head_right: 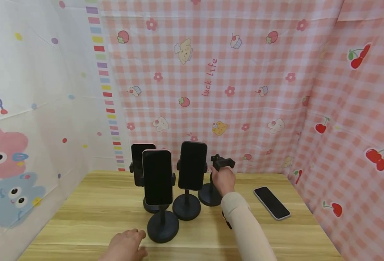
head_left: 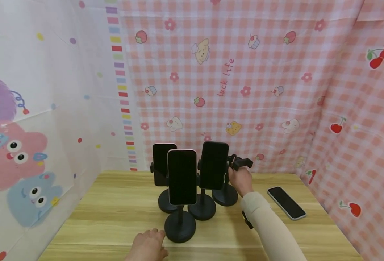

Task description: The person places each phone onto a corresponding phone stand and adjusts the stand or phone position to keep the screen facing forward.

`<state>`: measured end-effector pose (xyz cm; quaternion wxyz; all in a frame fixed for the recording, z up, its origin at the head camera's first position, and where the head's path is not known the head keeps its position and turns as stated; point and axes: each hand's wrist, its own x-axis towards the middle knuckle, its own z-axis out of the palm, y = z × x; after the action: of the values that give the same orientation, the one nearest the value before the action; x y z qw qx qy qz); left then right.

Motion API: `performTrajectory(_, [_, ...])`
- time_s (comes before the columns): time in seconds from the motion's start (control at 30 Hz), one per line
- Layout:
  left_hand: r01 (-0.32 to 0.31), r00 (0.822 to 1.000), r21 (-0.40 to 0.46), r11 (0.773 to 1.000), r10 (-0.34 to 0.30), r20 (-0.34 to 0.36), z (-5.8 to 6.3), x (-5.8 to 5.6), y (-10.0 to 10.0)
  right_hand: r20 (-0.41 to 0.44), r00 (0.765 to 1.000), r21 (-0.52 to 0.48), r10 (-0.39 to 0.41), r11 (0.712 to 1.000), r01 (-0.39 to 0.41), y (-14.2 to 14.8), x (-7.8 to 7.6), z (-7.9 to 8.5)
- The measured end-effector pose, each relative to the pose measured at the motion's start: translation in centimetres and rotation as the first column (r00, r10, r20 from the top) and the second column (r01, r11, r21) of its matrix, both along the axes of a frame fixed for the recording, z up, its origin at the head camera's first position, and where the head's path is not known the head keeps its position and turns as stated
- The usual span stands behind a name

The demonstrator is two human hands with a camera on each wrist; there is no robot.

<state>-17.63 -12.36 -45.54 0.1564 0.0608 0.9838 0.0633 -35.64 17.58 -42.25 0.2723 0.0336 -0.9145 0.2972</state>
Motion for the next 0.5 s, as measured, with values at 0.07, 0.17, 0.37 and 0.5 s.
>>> performTrajectory(0.07, [0.0, 1.0, 0.006, 1.0, 0.0, -0.007, 0.0, 0.1, 0.0, -0.007, 1.0, 0.021, -0.007, 1.0, 0.007, 0.2, 0.4, 0.0])
performTrajectory(0.17, [-0.001, 1.0, 0.01, 1.0, 0.001, -0.005, 0.0, 0.1, 0.1, -0.005, 1.0, 0.078, -0.016, 0.997, 0.016, 0.6, 0.9, -0.1])
performTrajectory(0.37, [0.011, 1.0, 0.007, 1.0, -0.011, -0.02, 0.0, 0.2, 0.2, -0.017, 1.0, 0.134, -0.023, 0.991, 0.025, 1.3, 1.7, 0.0])
performTrajectory(0.5, [0.025, 0.999, 0.007, 1.0, -0.025, -0.042, 0.0, 0.3, 0.3, -0.023, 0.999, 0.169, -0.037, 0.985, 0.041, 1.7, 2.3, 0.0])
